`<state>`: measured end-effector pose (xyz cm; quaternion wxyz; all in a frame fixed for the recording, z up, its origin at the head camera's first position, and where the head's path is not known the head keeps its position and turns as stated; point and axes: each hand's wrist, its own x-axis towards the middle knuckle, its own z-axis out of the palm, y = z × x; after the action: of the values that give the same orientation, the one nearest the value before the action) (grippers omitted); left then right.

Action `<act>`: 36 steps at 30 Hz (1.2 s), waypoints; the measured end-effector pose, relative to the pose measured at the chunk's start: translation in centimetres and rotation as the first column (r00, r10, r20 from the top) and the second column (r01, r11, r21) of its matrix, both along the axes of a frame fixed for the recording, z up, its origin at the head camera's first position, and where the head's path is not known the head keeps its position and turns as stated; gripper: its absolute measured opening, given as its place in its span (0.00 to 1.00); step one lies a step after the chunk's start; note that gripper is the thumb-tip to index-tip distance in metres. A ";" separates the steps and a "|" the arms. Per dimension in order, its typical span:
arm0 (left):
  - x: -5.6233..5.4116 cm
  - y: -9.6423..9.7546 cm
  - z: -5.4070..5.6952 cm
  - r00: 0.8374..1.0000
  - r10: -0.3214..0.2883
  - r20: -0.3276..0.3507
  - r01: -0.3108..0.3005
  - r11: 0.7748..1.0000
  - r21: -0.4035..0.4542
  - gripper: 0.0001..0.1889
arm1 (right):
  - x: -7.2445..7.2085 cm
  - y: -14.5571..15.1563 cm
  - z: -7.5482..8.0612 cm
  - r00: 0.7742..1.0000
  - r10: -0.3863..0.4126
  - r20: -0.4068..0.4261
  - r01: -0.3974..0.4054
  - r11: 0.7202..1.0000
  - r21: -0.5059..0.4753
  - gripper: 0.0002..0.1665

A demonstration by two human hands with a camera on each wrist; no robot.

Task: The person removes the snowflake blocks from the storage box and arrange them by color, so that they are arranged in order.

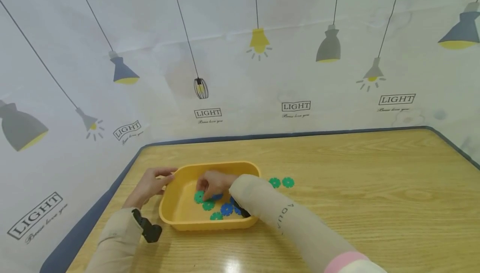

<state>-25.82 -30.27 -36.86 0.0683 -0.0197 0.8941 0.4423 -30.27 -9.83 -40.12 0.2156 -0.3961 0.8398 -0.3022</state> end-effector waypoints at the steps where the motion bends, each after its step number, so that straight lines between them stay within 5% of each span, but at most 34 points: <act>1: 0.0 0.0 0.0 1.000 -0.002 -0.002 0.002 1.000 0.001 0.19 | 0.0 0.1 0.0 1.000 -0.010 0.015 0.011 1.000 -0.013 0.12; 8: 0.2 0.2 0.1 1.000 -0.014 -0.016 0.014 1.000 0.005 0.19 | 0.1 0.7 0.2 0.994 -0.006 0.107 0.019 0.993 -0.119 0.06; 17: 0.4 0.1 -0.1 0.999 -0.024 -0.039 0.025 0.999 0.029 0.19 | 0.2 0.9 1.1 0.998 0.027 0.049 -0.018 0.986 -0.166 0.07; 25: 0.3 0.1 -0.2 1.000 -0.013 -0.021 0.013 0.999 0.029 0.19 | -0.1 1.6 4.0 0.998 -0.052 0.047 0.061 0.977 -0.202 0.08; 36: 0.3 0.1 0.2 0.999 -0.034 -0.039 0.035 0.999 0.027 0.19 | 0.5 4.9 6.1 0.993 -0.032 0.112 0.065 0.951 -0.301 0.08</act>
<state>-25.49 -30.20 -36.71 0.0592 0.0051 0.8891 0.4538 -29.77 -4.92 -33.98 0.1887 -0.3872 0.7802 -0.4536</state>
